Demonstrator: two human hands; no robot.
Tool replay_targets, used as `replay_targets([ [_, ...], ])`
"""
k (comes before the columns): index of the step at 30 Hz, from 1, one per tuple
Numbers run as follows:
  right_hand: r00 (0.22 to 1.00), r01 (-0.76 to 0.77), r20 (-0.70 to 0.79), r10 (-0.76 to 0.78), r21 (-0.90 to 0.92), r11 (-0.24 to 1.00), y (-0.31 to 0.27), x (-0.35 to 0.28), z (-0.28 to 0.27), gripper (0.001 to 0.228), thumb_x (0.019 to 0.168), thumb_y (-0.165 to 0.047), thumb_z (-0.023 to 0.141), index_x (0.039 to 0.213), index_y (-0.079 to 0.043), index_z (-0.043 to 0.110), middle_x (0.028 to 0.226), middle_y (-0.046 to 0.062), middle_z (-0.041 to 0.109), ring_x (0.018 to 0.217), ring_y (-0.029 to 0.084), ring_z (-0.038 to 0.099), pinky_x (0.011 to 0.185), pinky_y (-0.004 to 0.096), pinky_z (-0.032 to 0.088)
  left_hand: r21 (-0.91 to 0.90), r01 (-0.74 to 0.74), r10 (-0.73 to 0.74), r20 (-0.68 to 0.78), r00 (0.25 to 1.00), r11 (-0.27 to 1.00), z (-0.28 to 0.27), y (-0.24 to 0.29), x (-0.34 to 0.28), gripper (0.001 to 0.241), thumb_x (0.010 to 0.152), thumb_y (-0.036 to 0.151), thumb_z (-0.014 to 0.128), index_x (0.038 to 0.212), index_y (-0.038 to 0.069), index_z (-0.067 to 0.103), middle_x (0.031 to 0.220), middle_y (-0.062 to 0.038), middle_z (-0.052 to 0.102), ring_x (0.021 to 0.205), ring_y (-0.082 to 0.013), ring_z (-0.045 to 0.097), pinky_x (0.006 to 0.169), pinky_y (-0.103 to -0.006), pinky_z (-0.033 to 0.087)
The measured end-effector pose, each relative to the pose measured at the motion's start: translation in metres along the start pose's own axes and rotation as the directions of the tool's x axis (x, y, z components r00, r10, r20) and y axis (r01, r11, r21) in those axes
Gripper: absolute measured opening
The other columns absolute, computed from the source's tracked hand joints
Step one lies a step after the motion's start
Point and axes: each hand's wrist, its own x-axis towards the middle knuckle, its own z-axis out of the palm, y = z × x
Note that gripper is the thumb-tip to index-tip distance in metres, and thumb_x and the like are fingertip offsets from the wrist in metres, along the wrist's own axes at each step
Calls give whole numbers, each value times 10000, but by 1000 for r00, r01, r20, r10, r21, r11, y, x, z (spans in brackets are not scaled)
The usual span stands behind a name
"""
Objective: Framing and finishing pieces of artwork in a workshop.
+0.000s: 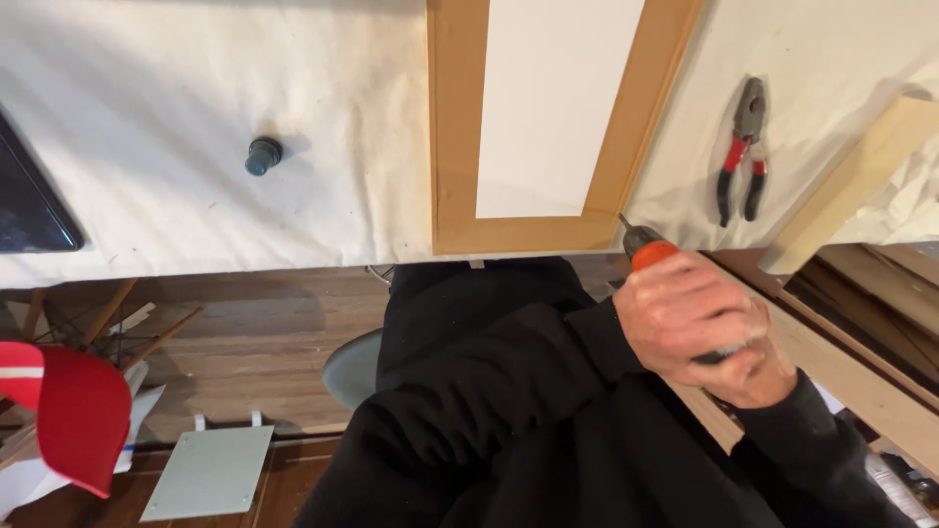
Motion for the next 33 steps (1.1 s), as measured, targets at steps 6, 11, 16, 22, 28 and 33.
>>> replay_targets([
  [6, 999, 32, -30, -31, 23, 999, -61, 15, 10, 397, 790, -171, 686, 1177, -96, 634, 937, 63, 734, 858, 187, 742, 740, 326, 579, 39, 31, -32, 39, 999, 999, -42, 42, 22, 251, 848, 273, 682, 1004, 77, 661, 960, -87, 666, 851, -264, 679, 759, -361, 496],
  [11, 999, 29, -28, -28, 52, 998, -131, 26, 19, 473, 763, -130, 739, 1223, -81, 644, 907, 79, 752, 813, 194, 738, 713, 319, 576, 148, -13, -13, 171, 985, 989, -134, 51, 2, 309, 893, 203, 601, 1140, 45, 700, 1180, -154, 683, 1071, -352, 685, 943, -468, 540],
  [16, 995, 70, 62, -78, 117, 991, -184, 68, 34, 487, 743, -91, 773, 1214, -63, 653, 865, 89, 756, 763, 212, 718, 689, 322, 571, 586, 308, -216, -224, 951, 749, -211, 20, -53, 504, 774, 88, 831, 1205, 32, 577, 1179, -167, 611, 1045, -374, 620, 941, -451, 513],
  [22, 994, 87, 59, -89, 44, 995, -216, 97, 54, 424, 750, -83, 778, 1150, -40, 644, 828, 108, 723, 704, 267, 699, 680, 337, 558, 654, 416, -215, -367, 905, 632, -230, -22, -74, 701, 733, 214, 983, 1227, 41, 516, 1188, -163, 572, 1056, -359, 602, 922, -416, 514],
  [28, 997, 60, 48, -59, -25, 998, -227, 104, 63, 441, 774, -80, 773, 1192, -53, 633, 825, 104, 712, 684, 260, 708, 674, 332, 558, 675, 421, -199, -384, 902, 606, -241, -25, -76, 643, 732, 229, 994, 1127, 74, 512, 1128, -115, 570, 988, -314, 577, 872, -410, 488],
  [33, 998, 36, 59, -34, -37, 999, -235, 106, 64, 473, 766, -67, 764, 1220, -60, 631, 835, 100, 718, 696, 249, 723, 685, 332, 563, 682, 422, -190, -391, 900, 597, -244, -27, -77, 630, 736, 225, 984, 1121, 79, 506, 1122, -100, 564, 975, -306, 570, 854, -405, 479],
])
